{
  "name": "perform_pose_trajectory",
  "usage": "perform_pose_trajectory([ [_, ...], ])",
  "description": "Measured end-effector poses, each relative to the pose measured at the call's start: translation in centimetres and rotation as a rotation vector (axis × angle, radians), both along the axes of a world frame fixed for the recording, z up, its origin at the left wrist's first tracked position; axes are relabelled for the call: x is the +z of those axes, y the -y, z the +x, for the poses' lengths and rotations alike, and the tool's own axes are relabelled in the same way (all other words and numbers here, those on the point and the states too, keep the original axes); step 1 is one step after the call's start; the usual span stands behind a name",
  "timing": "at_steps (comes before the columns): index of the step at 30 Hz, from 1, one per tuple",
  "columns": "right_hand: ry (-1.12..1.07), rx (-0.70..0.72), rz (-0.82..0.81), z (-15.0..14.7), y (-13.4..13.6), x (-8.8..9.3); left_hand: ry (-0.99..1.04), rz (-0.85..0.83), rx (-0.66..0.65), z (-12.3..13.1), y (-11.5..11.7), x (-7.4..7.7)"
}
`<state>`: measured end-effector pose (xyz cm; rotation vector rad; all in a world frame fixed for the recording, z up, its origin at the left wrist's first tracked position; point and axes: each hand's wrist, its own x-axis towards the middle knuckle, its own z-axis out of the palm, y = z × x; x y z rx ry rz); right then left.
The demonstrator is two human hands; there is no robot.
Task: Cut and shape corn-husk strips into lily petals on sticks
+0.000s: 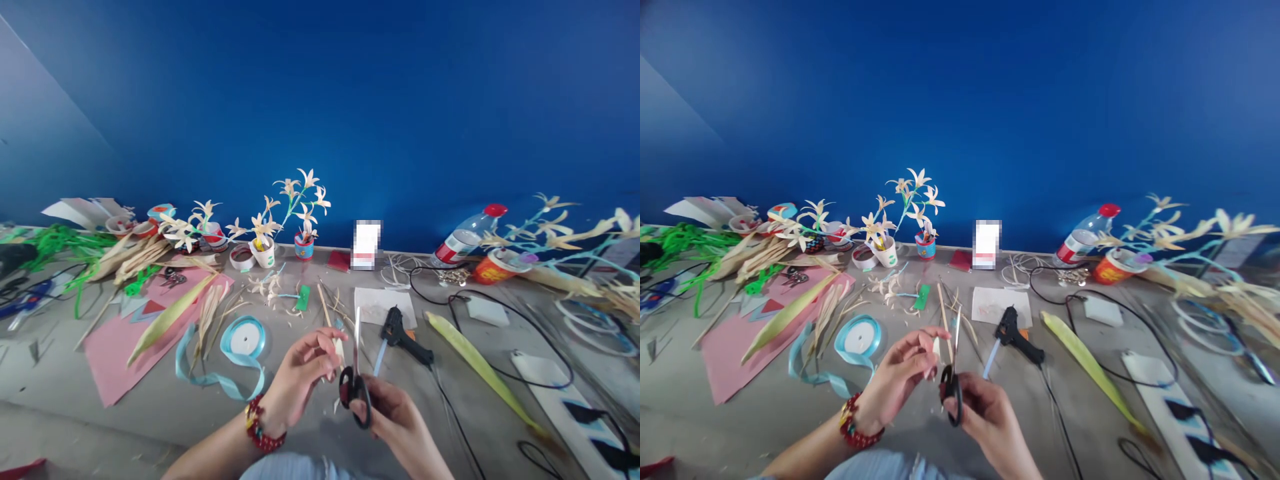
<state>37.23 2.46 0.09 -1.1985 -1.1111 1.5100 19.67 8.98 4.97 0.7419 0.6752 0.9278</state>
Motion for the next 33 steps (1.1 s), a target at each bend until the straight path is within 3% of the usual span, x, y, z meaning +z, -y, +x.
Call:
perform_pose_trajectory([
  [7,-0.080,-0.071,-0.087,-0.5,1.4,0.1,0.059,-0.074,0.083,-0.2,-0.5,-0.9],
  [9,0.015,-0.109,0.004,-0.5,1.4,0.0,0.070,-0.083,0.096,-0.2,-0.5,-1.1],
  [14,0.564,-0.192,0.425,0.2,0.9,-0.2,0.083,-0.115,0.136,-0.4,-0.3,-0.8],
  [17,0.743,-0.196,0.534,0.4,0.6,0.3,0.088,-0.120,0.132,-0.5,-0.4,-0.6],
  [24,0.939,-0.143,0.605,0.4,0.5,2.2,0.089,-0.075,0.084,-0.7,-0.3,-0.8],
  [33,0.940,-0.123,0.605,0.6,0.7,2.2,0.110,-0.050,0.085,-0.6,-0.4,-0.8],
])
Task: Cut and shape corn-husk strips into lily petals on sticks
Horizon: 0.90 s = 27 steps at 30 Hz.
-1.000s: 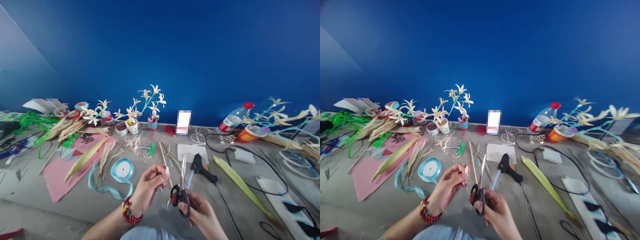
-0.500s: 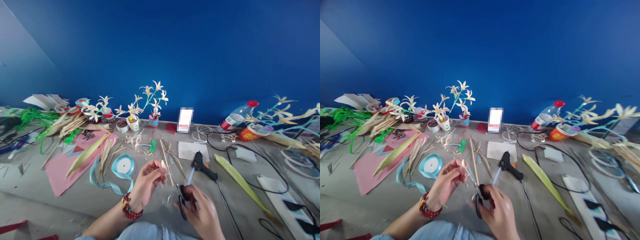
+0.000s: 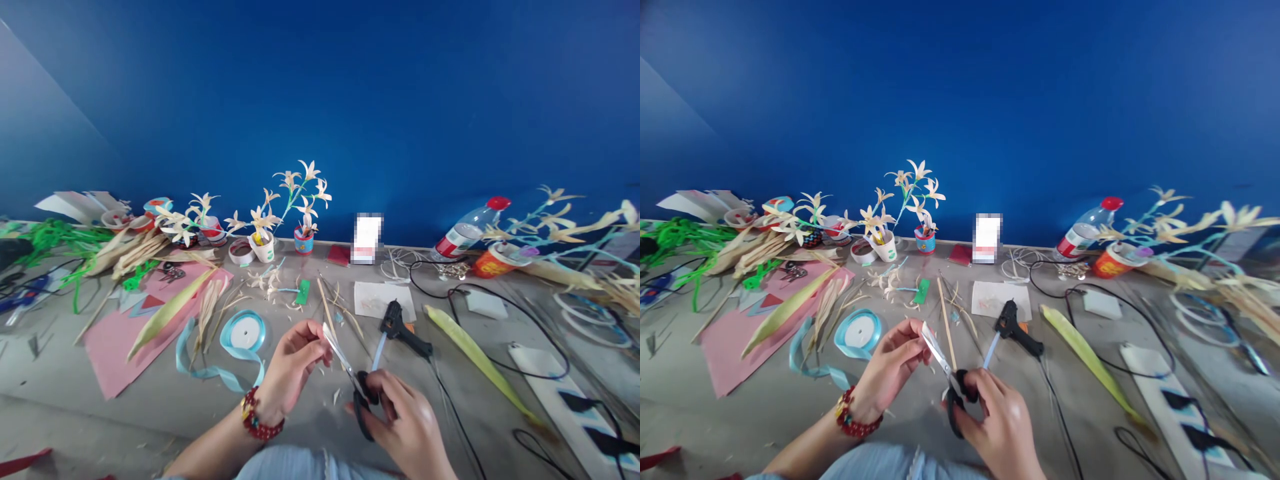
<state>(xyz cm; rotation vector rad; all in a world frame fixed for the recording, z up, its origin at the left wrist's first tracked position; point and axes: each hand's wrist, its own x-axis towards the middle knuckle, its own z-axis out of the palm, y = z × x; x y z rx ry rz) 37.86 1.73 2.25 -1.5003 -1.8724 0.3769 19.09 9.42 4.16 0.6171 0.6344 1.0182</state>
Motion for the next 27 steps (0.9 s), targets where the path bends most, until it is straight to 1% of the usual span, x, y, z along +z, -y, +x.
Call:
perform_pose_trajectory([
  [12,0.002,-0.006,-0.034,0.23,0.19,-0.14,-0.058,0.014,0.011,0.15,-0.03,0.40],
  [20,0.030,-0.004,0.016,0.00,-0.01,0.45,-0.041,0.022,0.012,0.19,0.07,0.49],
  [27,0.014,-0.006,0.001,-0.01,0.06,0.52,-0.045,0.038,0.002,0.20,0.00,0.31],
])
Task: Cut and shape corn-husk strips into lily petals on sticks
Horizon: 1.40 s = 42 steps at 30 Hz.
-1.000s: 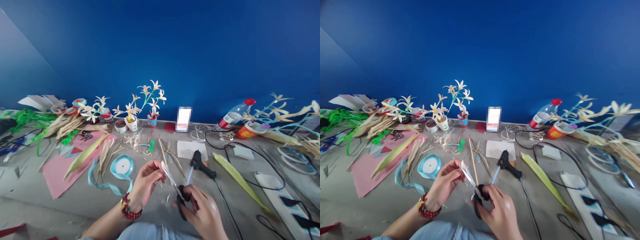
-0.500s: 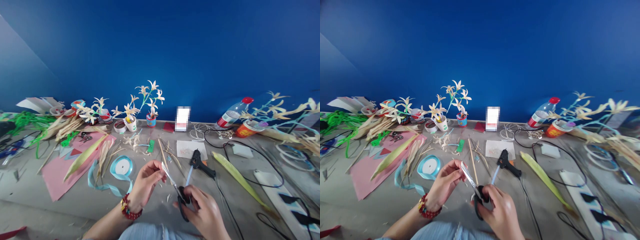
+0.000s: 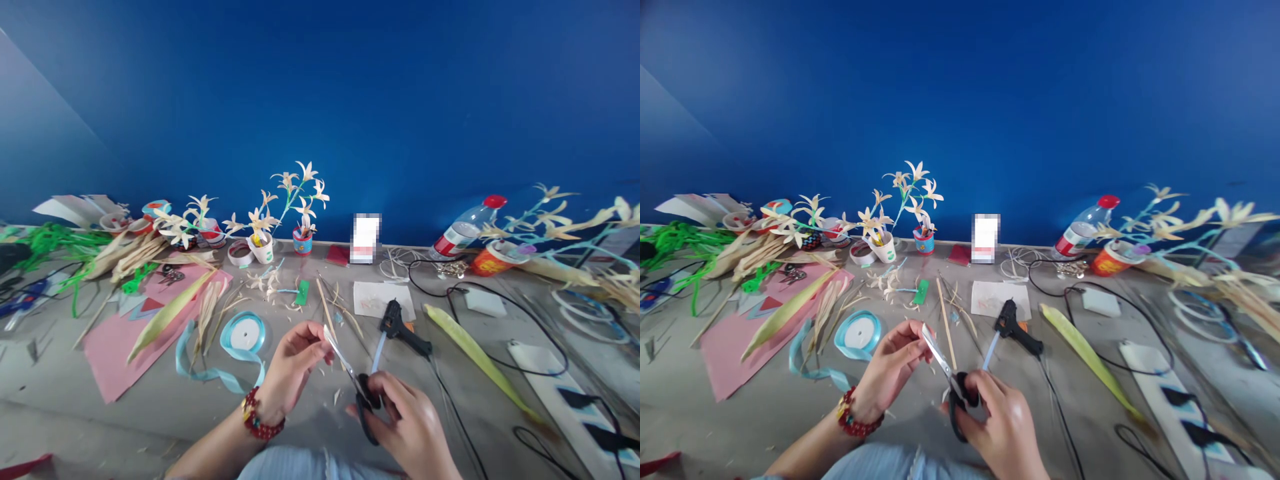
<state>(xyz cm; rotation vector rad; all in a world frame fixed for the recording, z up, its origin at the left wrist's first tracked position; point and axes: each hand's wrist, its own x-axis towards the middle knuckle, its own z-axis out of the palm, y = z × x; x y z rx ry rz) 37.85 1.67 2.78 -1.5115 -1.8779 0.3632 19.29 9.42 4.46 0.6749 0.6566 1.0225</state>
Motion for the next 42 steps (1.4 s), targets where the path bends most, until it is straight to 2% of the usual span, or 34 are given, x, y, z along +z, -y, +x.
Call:
perform_pose_trajectory([
  [7,0.000,-0.002,0.014,0.0,-0.1,0.3,0.002,-0.004,0.003,0.0,0.0,0.1],
  [15,-0.006,0.017,0.003,0.2,0.0,-0.4,0.026,0.008,-0.010,0.0,-0.1,-0.1],
  [21,-0.021,0.016,0.011,0.2,-0.2,-0.2,0.027,0.018,-0.027,0.0,0.0,-0.2],
  [29,-0.117,-0.015,-0.014,0.9,0.3,-0.8,-0.021,0.072,-0.040,-0.4,-0.4,-0.3],
  [42,-0.051,0.051,-0.119,0.5,0.0,-0.8,-0.113,0.146,0.009,-0.3,-0.2,-0.3],
])
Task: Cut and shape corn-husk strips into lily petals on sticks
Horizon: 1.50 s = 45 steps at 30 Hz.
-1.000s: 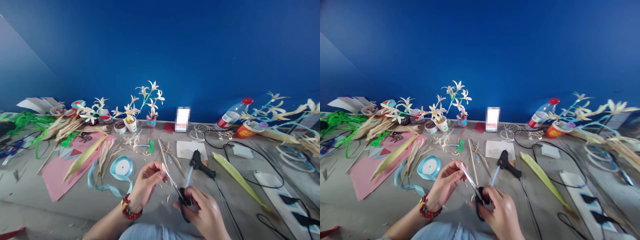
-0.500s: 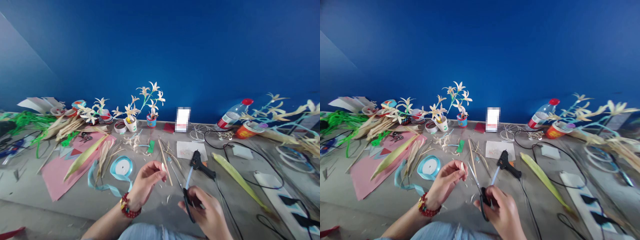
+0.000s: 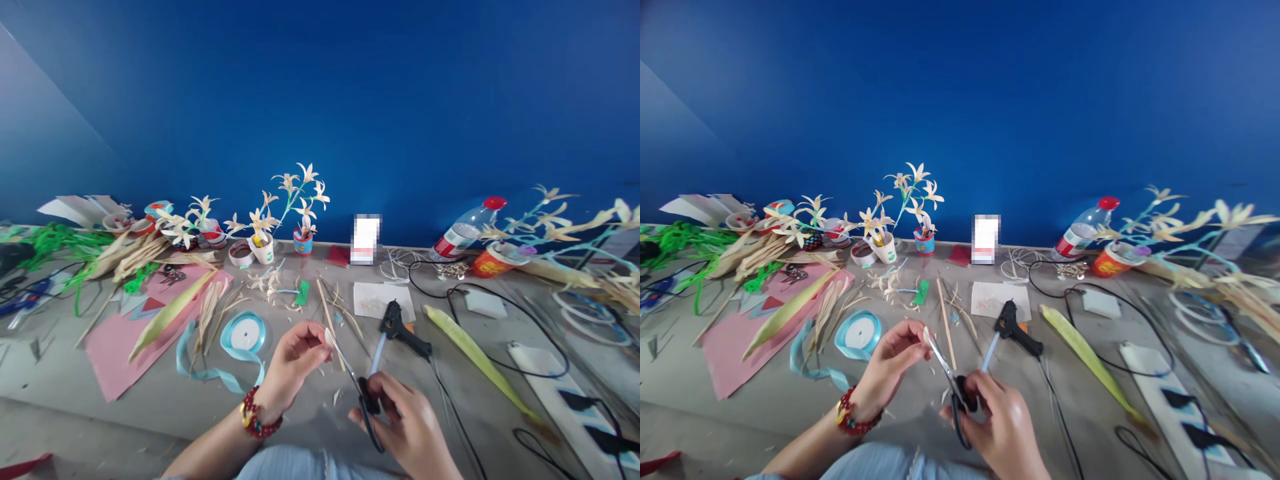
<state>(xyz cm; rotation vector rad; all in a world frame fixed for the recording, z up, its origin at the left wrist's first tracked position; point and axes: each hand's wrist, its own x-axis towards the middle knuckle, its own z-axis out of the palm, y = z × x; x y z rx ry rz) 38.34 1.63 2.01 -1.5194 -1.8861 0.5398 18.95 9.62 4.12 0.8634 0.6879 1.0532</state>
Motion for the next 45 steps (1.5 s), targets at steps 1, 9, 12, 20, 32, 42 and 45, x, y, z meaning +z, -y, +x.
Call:
perform_pose_trajectory([
  [1,0.000,0.002,-0.003,-0.02,-0.01,0.00,-0.004,0.006,0.001,0.01,0.02,0.03],
  [9,-0.014,0.007,-0.031,0.04,0.16,0.00,-0.039,0.060,-0.065,-0.14,0.16,-0.36],
  [12,-0.026,0.003,-0.046,0.05,0.26,-0.06,-0.048,0.069,-0.089,-0.28,0.17,-0.49],
  [20,-0.052,-0.010,-0.092,-0.01,0.20,0.10,-0.060,0.052,-0.095,-0.45,0.12,-0.79],
  [32,-0.100,-0.027,-0.141,0.15,0.13,0.14,-0.056,0.023,-0.117,-0.44,0.08,-0.61],
  [42,-0.149,-0.066,-0.073,0.07,0.09,0.30,-0.124,0.039,-0.134,-0.74,0.02,-0.30],
  [45,-0.196,-0.064,-0.045,0.33,0.11,0.21,-0.058,-0.012,-0.120,-0.59,-0.02,-0.23],
])
